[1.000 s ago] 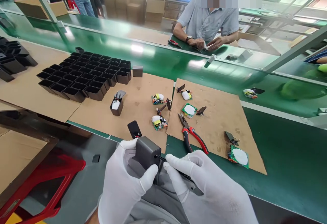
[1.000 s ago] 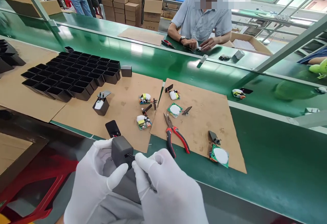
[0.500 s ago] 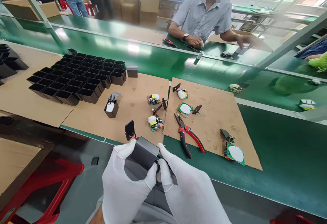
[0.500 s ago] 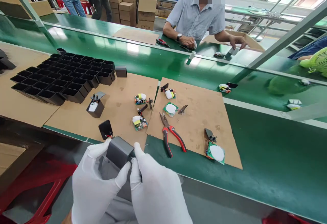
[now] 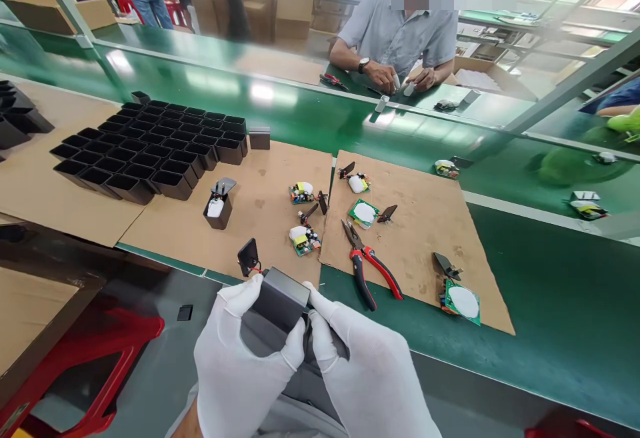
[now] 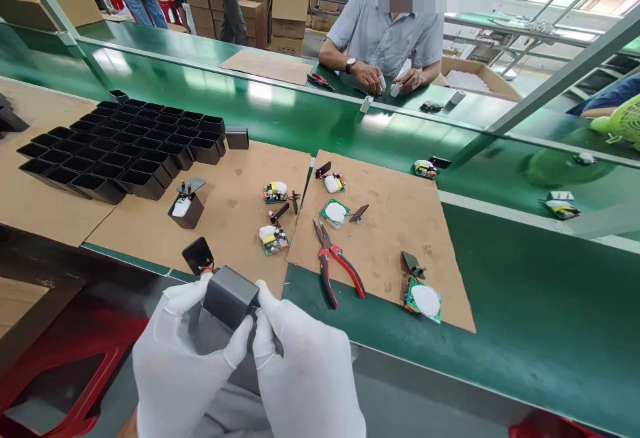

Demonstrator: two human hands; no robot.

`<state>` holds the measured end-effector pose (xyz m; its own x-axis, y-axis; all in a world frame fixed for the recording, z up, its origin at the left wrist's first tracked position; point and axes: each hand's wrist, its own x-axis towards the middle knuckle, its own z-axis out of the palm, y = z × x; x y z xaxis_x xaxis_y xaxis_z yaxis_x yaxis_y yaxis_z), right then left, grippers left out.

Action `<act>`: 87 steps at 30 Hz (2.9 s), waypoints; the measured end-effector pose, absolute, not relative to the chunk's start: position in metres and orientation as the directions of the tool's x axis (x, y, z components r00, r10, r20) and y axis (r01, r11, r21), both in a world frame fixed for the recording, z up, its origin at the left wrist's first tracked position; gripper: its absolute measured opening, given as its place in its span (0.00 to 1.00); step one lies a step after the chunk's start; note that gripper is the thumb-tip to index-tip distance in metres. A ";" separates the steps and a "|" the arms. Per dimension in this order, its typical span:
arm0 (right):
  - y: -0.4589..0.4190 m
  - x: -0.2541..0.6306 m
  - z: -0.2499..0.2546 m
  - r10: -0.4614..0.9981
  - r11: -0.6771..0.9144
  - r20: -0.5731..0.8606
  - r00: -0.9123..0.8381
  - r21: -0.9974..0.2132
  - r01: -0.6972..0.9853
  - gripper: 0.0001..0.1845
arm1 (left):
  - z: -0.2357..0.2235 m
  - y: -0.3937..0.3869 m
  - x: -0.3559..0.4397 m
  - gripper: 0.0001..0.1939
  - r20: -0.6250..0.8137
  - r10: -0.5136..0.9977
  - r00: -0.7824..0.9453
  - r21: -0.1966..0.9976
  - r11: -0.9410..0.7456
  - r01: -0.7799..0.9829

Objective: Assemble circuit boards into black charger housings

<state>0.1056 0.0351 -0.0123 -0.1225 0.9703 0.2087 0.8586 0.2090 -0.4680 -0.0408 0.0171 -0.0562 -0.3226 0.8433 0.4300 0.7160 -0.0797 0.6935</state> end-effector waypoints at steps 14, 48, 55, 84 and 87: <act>0.039 0.133 -0.017 0.987 0.099 0.163 0.010 -0.643 0.760 0.12 | -0.047 0.040 -0.067 0.24 -0.218 0.943 -0.251 0.966 0.172 -0.193; 0.087 0.058 -0.098 0.762 0.463 0.637 -0.113 -0.414 0.784 0.18 | -0.104 0.103 -0.072 0.10 0.438 0.876 -0.205 0.645 -0.146 0.750; 0.099 0.055 -0.092 0.802 0.450 0.594 -0.064 -0.531 0.718 0.14 | -0.109 0.104 -0.066 0.05 0.510 0.824 -0.246 0.573 -0.112 0.812; 0.166 0.105 0.003 0.850 0.328 -0.044 -0.525 -0.736 0.593 0.18 | -0.085 0.091 -0.099 0.30 0.257 0.958 0.126 0.823 -0.286 0.491; 0.151 0.103 -0.010 0.927 0.295 0.061 -0.370 -0.726 0.621 0.14 | -0.092 0.091 -0.090 0.31 0.346 0.938 0.016 0.765 -0.292 0.574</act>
